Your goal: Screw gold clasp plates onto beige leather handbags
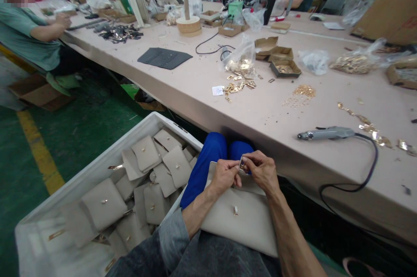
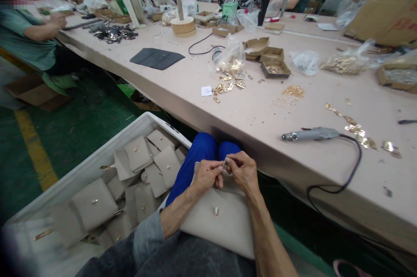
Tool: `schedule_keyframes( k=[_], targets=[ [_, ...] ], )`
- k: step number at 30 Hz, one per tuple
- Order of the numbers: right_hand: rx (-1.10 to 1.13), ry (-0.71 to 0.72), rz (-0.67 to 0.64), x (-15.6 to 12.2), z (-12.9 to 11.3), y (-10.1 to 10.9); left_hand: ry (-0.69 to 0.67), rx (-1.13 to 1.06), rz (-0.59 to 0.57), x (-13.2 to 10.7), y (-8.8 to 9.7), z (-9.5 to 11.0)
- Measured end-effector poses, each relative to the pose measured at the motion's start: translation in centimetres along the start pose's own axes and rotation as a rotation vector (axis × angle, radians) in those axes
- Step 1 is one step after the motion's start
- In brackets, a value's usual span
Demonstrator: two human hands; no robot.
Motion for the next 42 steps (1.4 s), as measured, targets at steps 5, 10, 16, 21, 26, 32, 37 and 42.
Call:
schedule_keyframes(
  k=[5,10,16,21,26,32,37,42],
  targets=[
    [0.023,-0.004,-0.007,-0.1,0.1,-0.1,-0.034,0.061,0.026,-0.4,-0.1,0.3],
    [0.070,-0.034,-0.177,0.4,0.6,0.8,-0.037,0.088,0.111,-0.5,-0.2,-0.1],
    [-0.050,0.031,-0.453,0.3,-0.4,1.8,-0.027,0.012,0.132,-0.6,-0.2,-0.8],
    [-0.051,0.043,-0.452,0.2,-0.6,1.7,0.005,-0.073,0.195,-0.7,-0.4,-0.8],
    [0.002,0.048,-0.455,0.2,-0.6,1.6,0.009,-0.112,0.208,-0.7,-0.6,-0.6],
    [0.027,0.041,-0.459,0.4,-0.2,1.8,0.014,-0.098,0.198,-0.7,-0.7,-0.5],
    [0.019,0.038,-0.452,0.1,-0.2,1.4,-0.008,-0.022,0.183,-0.8,-0.9,0.3],
    [-0.089,0.059,-0.078,0.8,-2.5,5.2,0.015,0.045,0.198,-0.7,-0.6,0.4]
  ],
)
Point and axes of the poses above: each hand's wrist, its own x-axis towards the middle knuckle, its own y-axis out of the back of the hand, z = x × y, the point moved 4 cm from there along x, towards the middle knuckle, and after that the axes turned 8 degrees about -y, right-handed, at the moved point
